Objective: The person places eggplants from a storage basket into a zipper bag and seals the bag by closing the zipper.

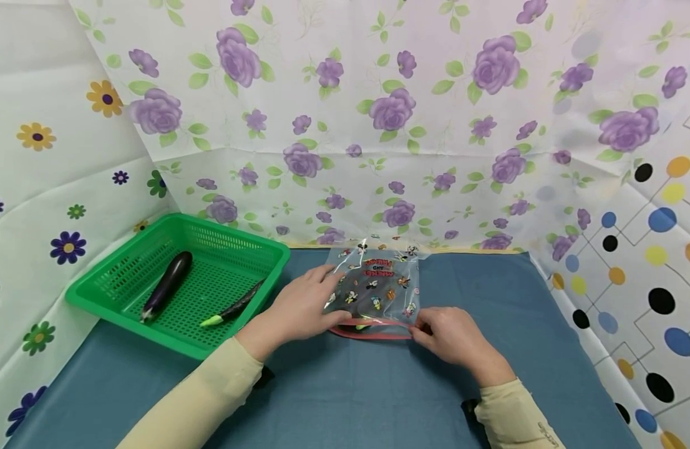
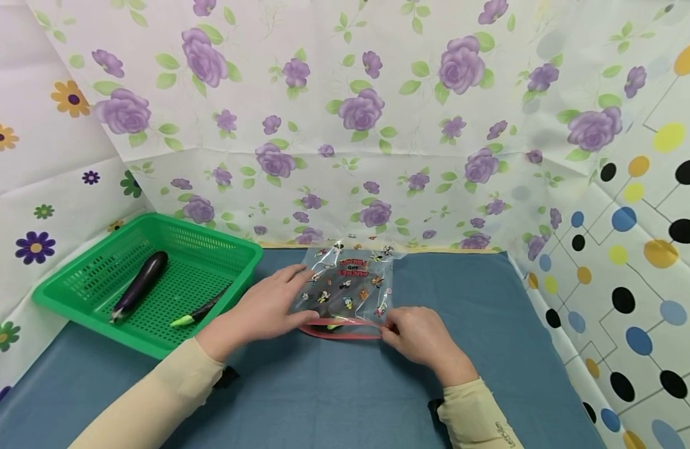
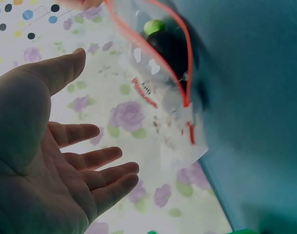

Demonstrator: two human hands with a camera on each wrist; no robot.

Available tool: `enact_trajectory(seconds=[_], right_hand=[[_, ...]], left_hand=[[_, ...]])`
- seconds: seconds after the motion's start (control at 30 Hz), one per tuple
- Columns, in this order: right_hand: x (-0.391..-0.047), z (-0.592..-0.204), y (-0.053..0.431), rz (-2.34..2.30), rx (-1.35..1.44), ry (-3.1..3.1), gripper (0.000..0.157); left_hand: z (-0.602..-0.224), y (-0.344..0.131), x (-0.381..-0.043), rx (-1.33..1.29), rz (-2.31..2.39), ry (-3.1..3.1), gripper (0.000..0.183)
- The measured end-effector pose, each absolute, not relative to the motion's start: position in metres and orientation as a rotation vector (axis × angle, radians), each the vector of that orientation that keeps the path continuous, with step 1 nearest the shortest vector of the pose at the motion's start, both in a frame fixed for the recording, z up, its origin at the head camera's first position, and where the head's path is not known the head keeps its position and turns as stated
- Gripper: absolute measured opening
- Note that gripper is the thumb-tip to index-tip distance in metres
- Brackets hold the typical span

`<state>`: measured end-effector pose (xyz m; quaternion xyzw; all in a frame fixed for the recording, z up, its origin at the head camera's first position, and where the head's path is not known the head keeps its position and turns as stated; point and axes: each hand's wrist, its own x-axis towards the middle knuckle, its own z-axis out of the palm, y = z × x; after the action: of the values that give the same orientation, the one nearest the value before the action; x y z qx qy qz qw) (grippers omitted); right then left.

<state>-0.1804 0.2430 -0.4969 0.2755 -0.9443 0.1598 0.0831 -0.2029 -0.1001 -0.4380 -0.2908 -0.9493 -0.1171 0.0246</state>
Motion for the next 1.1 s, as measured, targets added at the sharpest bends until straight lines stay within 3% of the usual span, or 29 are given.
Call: enact_trajectory(seconds=[0.6, 1.1], right_hand=[[-0.18, -0.494, 0.242, 0.512, 0.82, -2.85, 0.023], [-0.181, -0.496, 0.243, 0.502, 0.828, -2.829, 0.023]], left_hand=[[-0.4, -0.143, -0.199, -0.762, -0.479, -2.901, 0.091], [-0.395, -0.171, -0.205, -0.628, -0.56, -2.945, 0.087]])
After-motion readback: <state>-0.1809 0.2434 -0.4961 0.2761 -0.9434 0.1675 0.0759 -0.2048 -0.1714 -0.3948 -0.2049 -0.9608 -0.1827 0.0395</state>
